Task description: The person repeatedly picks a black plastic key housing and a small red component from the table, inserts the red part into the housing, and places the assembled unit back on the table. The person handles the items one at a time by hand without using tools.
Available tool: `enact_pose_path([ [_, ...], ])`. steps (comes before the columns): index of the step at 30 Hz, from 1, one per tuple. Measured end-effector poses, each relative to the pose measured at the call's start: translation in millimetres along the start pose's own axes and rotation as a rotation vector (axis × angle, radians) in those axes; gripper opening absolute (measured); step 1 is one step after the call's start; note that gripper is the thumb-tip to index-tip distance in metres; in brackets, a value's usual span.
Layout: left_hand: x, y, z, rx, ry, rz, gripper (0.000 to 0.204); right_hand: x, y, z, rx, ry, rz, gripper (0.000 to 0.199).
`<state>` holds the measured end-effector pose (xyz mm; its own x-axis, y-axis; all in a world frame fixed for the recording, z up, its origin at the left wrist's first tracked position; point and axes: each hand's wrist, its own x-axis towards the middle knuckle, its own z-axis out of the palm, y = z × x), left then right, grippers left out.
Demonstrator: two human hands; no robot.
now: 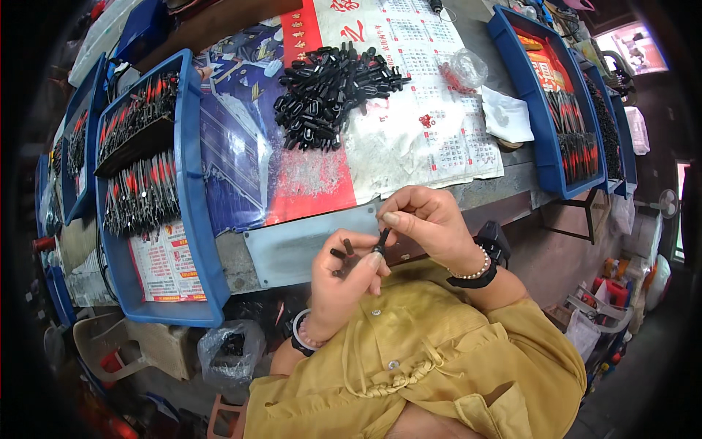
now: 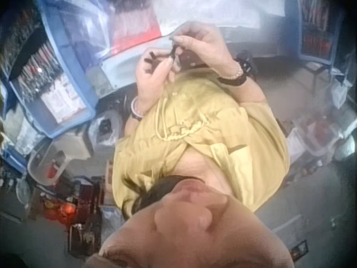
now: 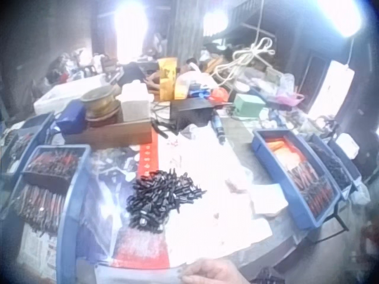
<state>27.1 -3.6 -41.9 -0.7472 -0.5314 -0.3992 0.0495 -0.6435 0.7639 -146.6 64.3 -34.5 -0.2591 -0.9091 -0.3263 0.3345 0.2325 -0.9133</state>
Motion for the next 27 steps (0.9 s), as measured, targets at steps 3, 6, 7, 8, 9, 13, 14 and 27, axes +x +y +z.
enact_pose_path([
  [3, -2, 1, 0, 0.019, 0.014, -0.002, 0.014, -3, 2, 6, -0.038, 0.004, -0.063, 0.012],
  [6, -4, 3, 1, 0.036, 0.022, 0.016, 0.014, -7, 2, 8, -0.003, 0.017, -0.031, 0.013],
  [7, -5, 3, 1, 0.030, 0.026, 0.026, 0.014, -8, 2, 9, 0.014, 0.024, -0.030, 0.012],
  [8, -6, 3, 2, 0.034, 0.026, 0.036, 0.014, -9, 3, 10, 0.032, 0.029, -0.038, 0.012],
  [9, -6, 3, 2, 0.032, 0.029, 0.043, 0.013, -10, 3, 11, 0.050, 0.034, -0.046, 0.011],
  [13, -8, 2, 3, 0.076, 0.024, 0.097, 0.014, -13, 6, 13, 0.169, 0.050, 0.014, 0.009],
  [14, -8, 2, 3, 0.085, 0.027, 0.094, 0.014, -13, 7, 13, 0.197, 0.054, 0.022, 0.009],
  [27, -14, 1, 2, 0.034, 0.046, 0.083, 0.012, -24, 17, 20, -0.008, 0.060, -0.278, 0.012],
])
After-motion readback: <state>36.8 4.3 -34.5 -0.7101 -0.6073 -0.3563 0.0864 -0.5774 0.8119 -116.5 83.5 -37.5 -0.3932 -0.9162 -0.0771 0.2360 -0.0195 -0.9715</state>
